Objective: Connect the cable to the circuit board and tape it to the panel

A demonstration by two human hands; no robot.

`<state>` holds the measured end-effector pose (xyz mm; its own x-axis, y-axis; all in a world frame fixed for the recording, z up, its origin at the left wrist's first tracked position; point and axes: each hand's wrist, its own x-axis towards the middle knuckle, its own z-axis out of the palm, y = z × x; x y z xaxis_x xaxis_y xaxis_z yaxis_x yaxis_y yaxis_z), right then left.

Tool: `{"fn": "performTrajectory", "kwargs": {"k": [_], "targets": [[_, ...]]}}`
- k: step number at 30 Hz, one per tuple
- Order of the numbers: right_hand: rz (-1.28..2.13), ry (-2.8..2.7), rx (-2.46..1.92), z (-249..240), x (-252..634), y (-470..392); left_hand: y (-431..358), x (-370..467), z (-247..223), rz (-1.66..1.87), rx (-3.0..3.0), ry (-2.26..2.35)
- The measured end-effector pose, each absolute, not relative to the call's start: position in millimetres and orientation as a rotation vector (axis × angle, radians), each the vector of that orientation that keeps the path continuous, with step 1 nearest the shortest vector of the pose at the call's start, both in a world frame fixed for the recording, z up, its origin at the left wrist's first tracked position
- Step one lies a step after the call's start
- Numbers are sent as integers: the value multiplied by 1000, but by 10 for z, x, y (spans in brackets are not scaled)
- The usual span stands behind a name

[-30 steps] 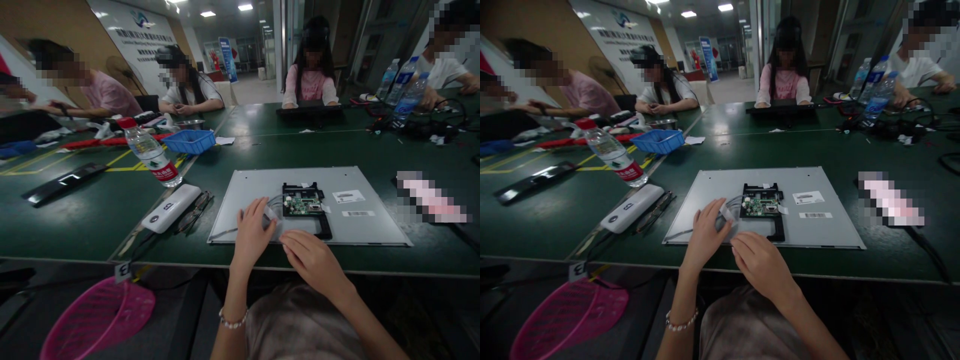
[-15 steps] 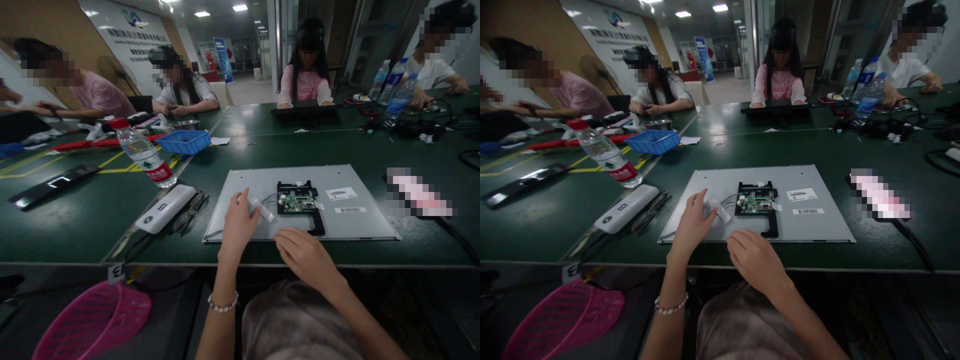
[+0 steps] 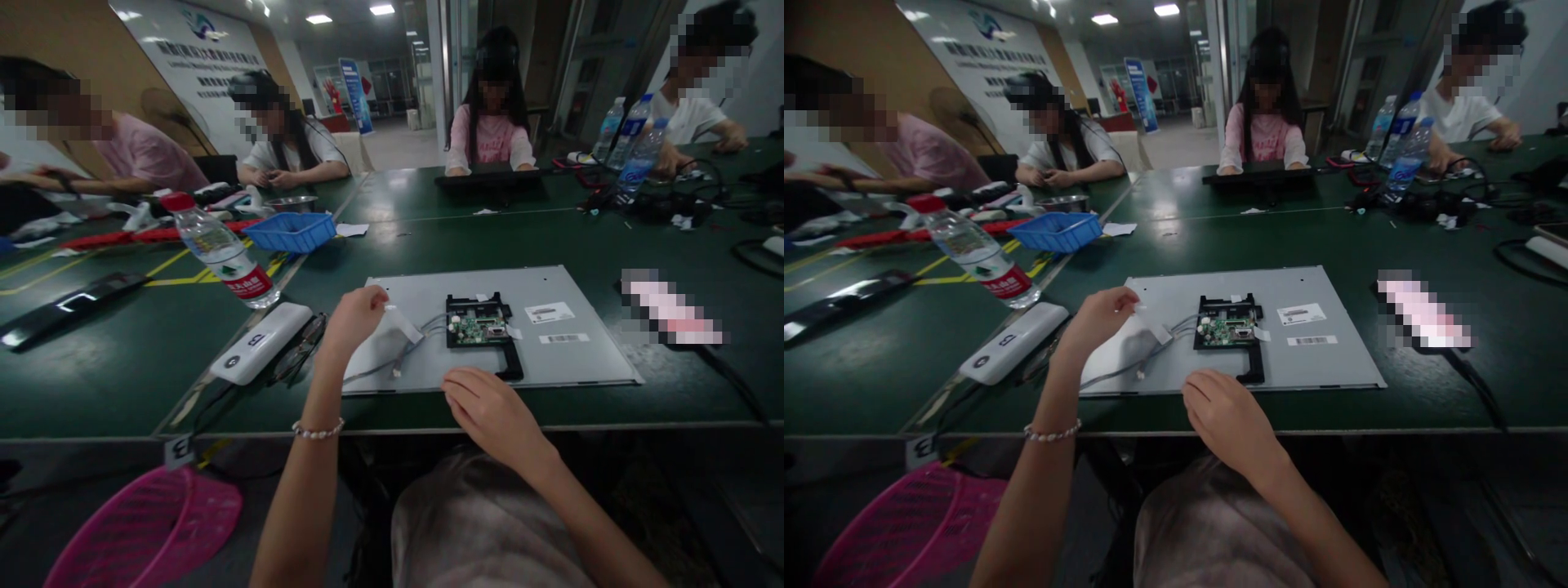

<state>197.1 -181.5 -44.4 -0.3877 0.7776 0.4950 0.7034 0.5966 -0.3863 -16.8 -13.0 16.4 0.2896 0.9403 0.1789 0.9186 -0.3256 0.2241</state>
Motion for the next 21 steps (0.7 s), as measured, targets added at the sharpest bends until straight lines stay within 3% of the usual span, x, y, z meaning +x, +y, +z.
{"fn": "performTrajectory", "kwargs": {"k": [7, 14, 21], "targets": [[399, -2009, -1085, -221, 2270, -1789, -61, 80, 265, 198, 2541, 1946], [431, -1902, -1498, -110, 3070, -1423, 83, 747, 323, 378, 2748, 1381], [583, -1945, -1536, -363, 3280, -1054, 198, 1374, -13, 232, 2693, 1255]]}}
